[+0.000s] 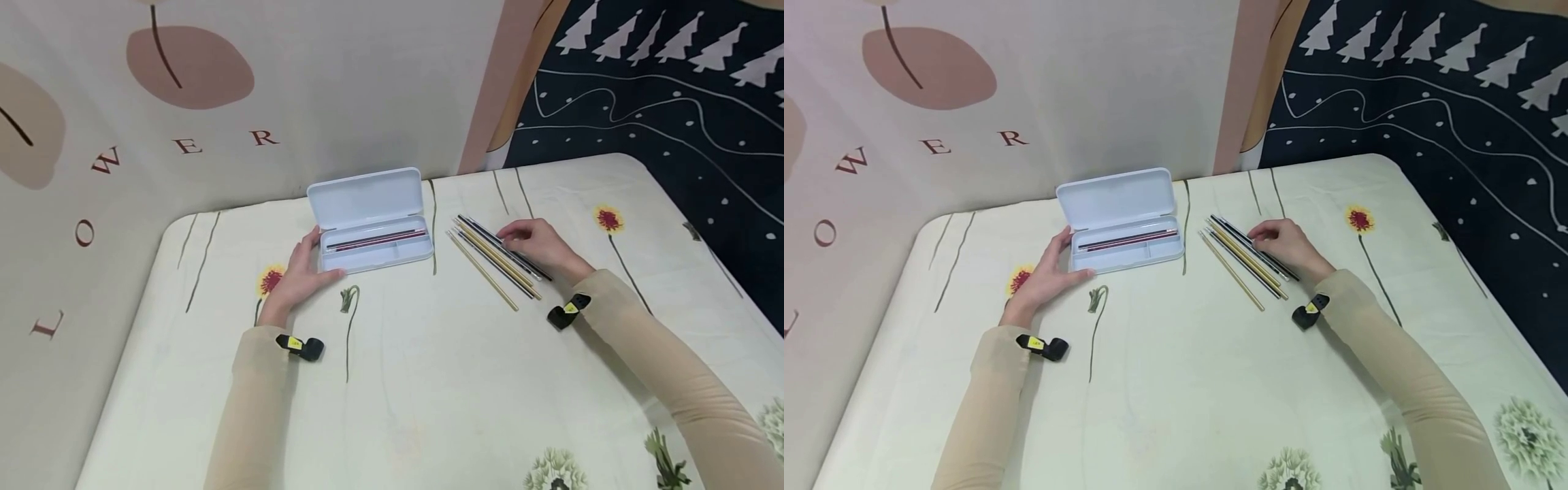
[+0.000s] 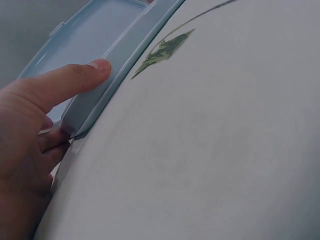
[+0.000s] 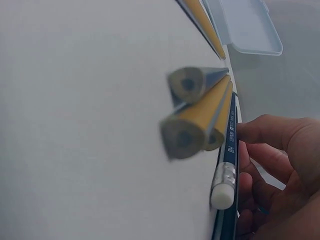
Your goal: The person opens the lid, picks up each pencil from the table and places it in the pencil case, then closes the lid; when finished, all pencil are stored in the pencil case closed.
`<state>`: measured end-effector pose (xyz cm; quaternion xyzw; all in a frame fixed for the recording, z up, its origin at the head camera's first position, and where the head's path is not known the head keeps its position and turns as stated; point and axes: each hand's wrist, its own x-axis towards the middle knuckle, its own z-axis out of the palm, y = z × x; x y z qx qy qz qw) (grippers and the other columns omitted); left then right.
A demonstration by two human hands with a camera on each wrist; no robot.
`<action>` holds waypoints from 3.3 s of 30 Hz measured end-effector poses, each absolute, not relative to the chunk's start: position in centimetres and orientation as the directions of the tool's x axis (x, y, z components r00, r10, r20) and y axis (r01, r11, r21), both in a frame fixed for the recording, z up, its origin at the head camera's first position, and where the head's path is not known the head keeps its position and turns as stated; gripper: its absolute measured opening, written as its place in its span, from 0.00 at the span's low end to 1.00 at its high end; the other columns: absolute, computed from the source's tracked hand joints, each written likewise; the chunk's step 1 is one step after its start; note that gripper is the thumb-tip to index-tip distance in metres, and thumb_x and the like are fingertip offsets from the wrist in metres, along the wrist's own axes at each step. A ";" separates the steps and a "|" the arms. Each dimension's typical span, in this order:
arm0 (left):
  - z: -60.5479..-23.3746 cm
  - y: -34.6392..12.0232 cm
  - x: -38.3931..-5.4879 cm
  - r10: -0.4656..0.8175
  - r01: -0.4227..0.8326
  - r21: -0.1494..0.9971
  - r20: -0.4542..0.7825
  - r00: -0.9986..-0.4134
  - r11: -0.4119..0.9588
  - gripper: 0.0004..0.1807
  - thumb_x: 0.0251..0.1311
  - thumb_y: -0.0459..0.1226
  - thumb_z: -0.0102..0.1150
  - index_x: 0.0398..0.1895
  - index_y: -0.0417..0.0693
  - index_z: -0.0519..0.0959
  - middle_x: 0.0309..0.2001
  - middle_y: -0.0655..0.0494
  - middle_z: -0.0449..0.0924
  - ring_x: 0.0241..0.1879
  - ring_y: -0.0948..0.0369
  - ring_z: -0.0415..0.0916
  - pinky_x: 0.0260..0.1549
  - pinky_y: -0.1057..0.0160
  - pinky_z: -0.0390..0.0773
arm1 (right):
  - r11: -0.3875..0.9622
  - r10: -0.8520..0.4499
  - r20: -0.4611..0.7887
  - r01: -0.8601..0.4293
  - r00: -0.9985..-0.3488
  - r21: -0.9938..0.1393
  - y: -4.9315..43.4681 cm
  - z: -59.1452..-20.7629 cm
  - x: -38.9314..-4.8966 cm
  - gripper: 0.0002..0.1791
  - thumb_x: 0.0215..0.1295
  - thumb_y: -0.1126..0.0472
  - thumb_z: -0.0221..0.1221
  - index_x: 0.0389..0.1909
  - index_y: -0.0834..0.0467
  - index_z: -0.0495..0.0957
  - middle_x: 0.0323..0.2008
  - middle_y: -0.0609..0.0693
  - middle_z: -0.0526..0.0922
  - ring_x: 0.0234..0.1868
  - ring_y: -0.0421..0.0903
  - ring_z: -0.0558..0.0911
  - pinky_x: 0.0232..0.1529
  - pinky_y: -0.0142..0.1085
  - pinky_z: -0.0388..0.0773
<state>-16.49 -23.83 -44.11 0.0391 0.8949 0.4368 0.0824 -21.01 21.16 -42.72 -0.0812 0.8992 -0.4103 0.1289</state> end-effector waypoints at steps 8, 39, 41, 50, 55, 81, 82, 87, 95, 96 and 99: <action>-44.2 -23.9 -16.5 0.140 -0.008 0.791 -0.118 -0.983 0.611 0.57 0.54 0.43 0.70 0.78 0.48 0.41 0.74 0.47 0.48 0.73 0.51 0.39 0.69 0.47 0.40 | 0.631 -0.278 -0.132 -0.077 -0.952 -0.772 21.5 -42.6 -21.3 0.13 0.65 0.67 0.57 0.49 0.67 0.81 0.44 0.61 0.81 0.43 0.51 0.76 0.44 0.36 0.71; -44.0 -23.9 -16.4 0.136 -0.004 0.791 -0.111 -0.985 0.611 0.56 0.54 0.42 0.70 0.78 0.48 0.41 0.74 0.48 0.49 0.73 0.51 0.40 0.69 0.47 0.41 | 0.496 -0.294 -0.121 -0.043 -0.948 -0.867 15.6 -40.5 -22.3 0.13 0.67 0.63 0.59 0.50 0.61 0.82 0.47 0.54 0.82 0.44 0.50 0.75 0.42 0.38 0.70; -44.0 -24.0 -16.4 0.137 -0.003 0.794 -0.109 -0.984 0.608 0.56 0.54 0.42 0.71 0.78 0.48 0.41 0.74 0.48 0.50 0.73 0.51 0.40 0.69 0.47 0.41 | 0.500 -0.309 -0.108 -0.065 -0.945 -0.863 15.1 -40.4 -22.4 0.13 0.67 0.64 0.58 0.50 0.62 0.82 0.47 0.55 0.82 0.44 0.50 0.75 0.41 0.38 0.71; -44.2 -23.9 -16.5 0.139 -0.004 0.800 -0.109 -0.984 0.600 0.56 0.54 0.42 0.71 0.78 0.48 0.41 0.74 0.48 0.49 0.73 0.52 0.40 0.70 0.47 0.40 | 0.474 -0.388 -0.070 -0.134 -0.919 -0.870 13.0 -39.9 -22.7 0.13 0.68 0.66 0.57 0.50 0.65 0.81 0.46 0.60 0.81 0.45 0.52 0.76 0.40 0.34 0.72; -44.3 -24.0 -16.4 0.137 -0.006 0.799 -0.111 -0.984 0.601 0.56 0.54 0.42 0.71 0.78 0.48 0.41 0.74 0.47 0.50 0.73 0.51 0.40 0.69 0.47 0.40 | 0.461 -0.407 -0.049 -0.159 -0.912 -0.873 12.0 -40.0 -22.9 0.12 0.66 0.68 0.57 0.48 0.66 0.82 0.42 0.59 0.82 0.40 0.50 0.76 0.37 0.33 0.71; -44.1 -23.9 -16.4 0.135 -0.004 0.797 -0.107 -0.985 0.604 0.56 0.53 0.43 0.71 0.78 0.48 0.42 0.75 0.48 0.49 0.74 0.50 0.34 0.70 0.47 0.37 | 0.428 -0.527 -0.014 -0.251 -0.850 -0.868 6.4 -40.2 -24.7 0.10 0.64 0.69 0.58 0.44 0.66 0.83 0.41 0.56 0.83 0.38 0.47 0.75 0.37 0.31 0.71; -44.1 -23.9 -16.4 0.136 -0.002 0.798 -0.106 -0.985 0.603 0.56 0.53 0.43 0.71 0.78 0.48 0.42 0.75 0.48 0.49 0.74 0.50 0.34 0.70 0.47 0.37 | 0.431 -0.531 -0.015 -0.254 -0.848 -0.866 6.2 -40.1 -24.8 0.10 0.65 0.69 0.58 0.44 0.66 0.83 0.41 0.56 0.83 0.38 0.47 0.75 0.36 0.31 0.71; -44.0 -23.9 -16.5 0.141 0.008 0.804 -0.095 -0.985 0.594 0.56 0.53 0.42 0.71 0.77 0.46 0.43 0.74 0.47 0.50 0.74 0.50 0.34 0.70 0.48 0.36 | 0.426 -0.555 -0.004 -0.280 -0.832 -0.860 5.4 -40.3 -25.3 0.10 0.65 0.70 0.57 0.43 0.67 0.83 0.41 0.56 0.83 0.37 0.47 0.75 0.36 0.31 0.72; -43.9 -23.8 -16.4 0.133 0.004 0.806 -0.092 -0.987 0.592 0.56 0.53 0.41 0.71 0.77 0.47 0.43 0.74 0.48 0.50 0.73 0.50 0.38 0.69 0.47 0.39 | 0.419 -0.588 0.011 -0.316 -0.809 -0.851 4.2 -40.9 -25.8 0.10 0.65 0.71 0.57 0.43 0.67 0.84 0.41 0.56 0.84 0.39 0.46 0.77 0.40 0.31 0.72; -43.9 -23.8 -16.4 0.133 0.003 0.805 -0.094 -0.987 0.593 0.56 0.53 0.41 0.71 0.77 0.47 0.43 0.74 0.48 0.50 0.73 0.50 0.38 0.69 0.47 0.39 | 0.419 -0.589 0.010 -0.316 -0.808 -0.851 4.1 -40.8 -25.7 0.10 0.65 0.70 0.57 0.44 0.67 0.84 0.41 0.56 0.84 0.39 0.46 0.77 0.40 0.31 0.72; -43.9 -23.8 -16.4 0.133 0.000 0.804 -0.099 -0.986 0.595 0.56 0.53 0.41 0.71 0.77 0.47 0.43 0.74 0.48 0.50 0.73 0.49 0.38 0.69 0.47 0.39 | 0.412 -0.591 0.017 -0.320 -0.806 -0.853 3.6 -40.5 -25.7 0.10 0.66 0.70 0.57 0.44 0.67 0.83 0.42 0.56 0.84 0.40 0.46 0.77 0.41 0.31 0.72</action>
